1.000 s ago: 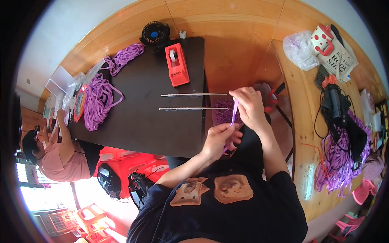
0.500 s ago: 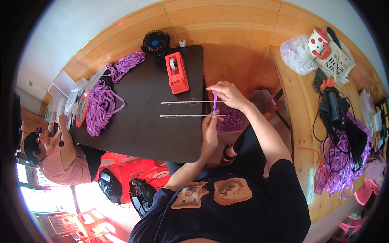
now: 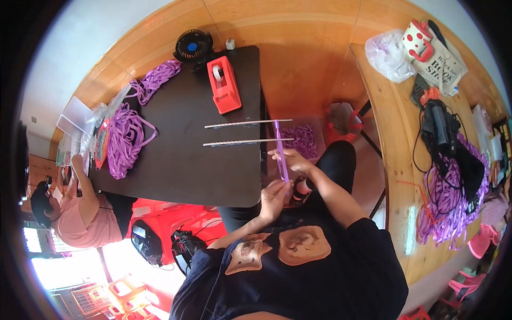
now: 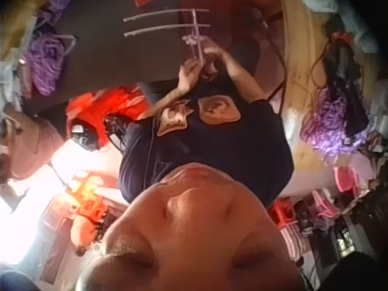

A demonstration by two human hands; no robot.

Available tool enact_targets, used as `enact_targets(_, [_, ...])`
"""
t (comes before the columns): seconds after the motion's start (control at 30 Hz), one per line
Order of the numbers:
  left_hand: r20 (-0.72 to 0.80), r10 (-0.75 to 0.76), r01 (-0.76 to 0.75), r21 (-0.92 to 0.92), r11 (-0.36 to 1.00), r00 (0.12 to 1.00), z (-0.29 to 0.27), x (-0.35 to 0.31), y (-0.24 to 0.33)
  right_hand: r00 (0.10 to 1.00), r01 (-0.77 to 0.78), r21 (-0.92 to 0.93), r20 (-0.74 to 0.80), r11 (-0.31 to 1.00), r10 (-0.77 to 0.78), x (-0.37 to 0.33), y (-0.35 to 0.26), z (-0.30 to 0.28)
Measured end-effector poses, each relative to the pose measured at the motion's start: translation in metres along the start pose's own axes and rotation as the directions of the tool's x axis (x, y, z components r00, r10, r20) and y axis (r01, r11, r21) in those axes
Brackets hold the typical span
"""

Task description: Wrapping and securing purple ribbons around wire frames to create decorative items.

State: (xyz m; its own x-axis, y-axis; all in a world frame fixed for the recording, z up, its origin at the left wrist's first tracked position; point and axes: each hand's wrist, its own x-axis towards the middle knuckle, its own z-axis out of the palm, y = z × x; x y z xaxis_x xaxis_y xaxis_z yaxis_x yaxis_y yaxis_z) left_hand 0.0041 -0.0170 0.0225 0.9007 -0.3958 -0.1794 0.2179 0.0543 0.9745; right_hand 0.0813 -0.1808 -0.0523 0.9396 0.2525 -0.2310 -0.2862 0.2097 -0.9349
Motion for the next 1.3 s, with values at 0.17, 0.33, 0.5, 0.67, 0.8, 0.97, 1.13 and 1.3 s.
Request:
enact_targets(0.17, [0.095, 0.170, -0.188, 0.230, 0.955, 0.981, -0.018, -0.012, -0.016, 0.999, -0.014, -0.066, 0.032, 0.998, 0.016, -0.004, 0.027, -0.004])
enact_targets(0.33, [0.140, 0.299, -0.327, 0.268, 0.906, 0.944, -0.027, -0.023, -0.011, 0.978, -0.206, -0.006, -0.001, 0.978, 0.206, -0.008, 0.038, 0.000])
enact_targets(0.5, [0.135, 0.323, -0.349, 0.305, 0.886, 0.937, -0.036, -0.023, -0.001, 0.996, -0.073, -0.049, 0.049, 0.996, 0.076, -0.009, 0.054, 0.006])
enact_targets(0.67, [0.254, 0.240, -0.325, 0.377, 0.867, 0.937, -0.047, -0.003, -0.019, 0.946, -0.323, -0.202, -0.109, 0.925, 0.307, -0.022, 0.101, 0.000])
enact_targets(0.8, [0.149, 0.140, -0.195, 0.474, 0.859, 0.979, -0.051, 0.002, -0.057, 0.953, -0.302, -0.182, -0.027, 0.936, 0.303, -0.030, 0.130, 0.011])
enact_targets(0.97, [0.122, 0.385, -0.377, 0.599, 0.707, 0.915, -0.049, 0.000, -0.078, 0.933, -0.359, -0.006, -0.044, 0.933, 0.358, -0.052, 0.076, 0.031])
enact_targets(1.13, [0.075, -0.148, 0.100, 0.443, 0.891, 0.986, -0.060, -0.001, -0.085, 0.901, -0.432, -0.087, -0.018, 0.897, 0.433, -0.058, 0.092, 0.022])
enact_targets(1.3, [0.184, -0.142, 0.090, 0.267, 0.960, 0.973, -0.067, 0.004, -0.113, 0.897, -0.441, -0.040, 0.026, 0.897, 0.442, -0.070, 0.094, 0.021])
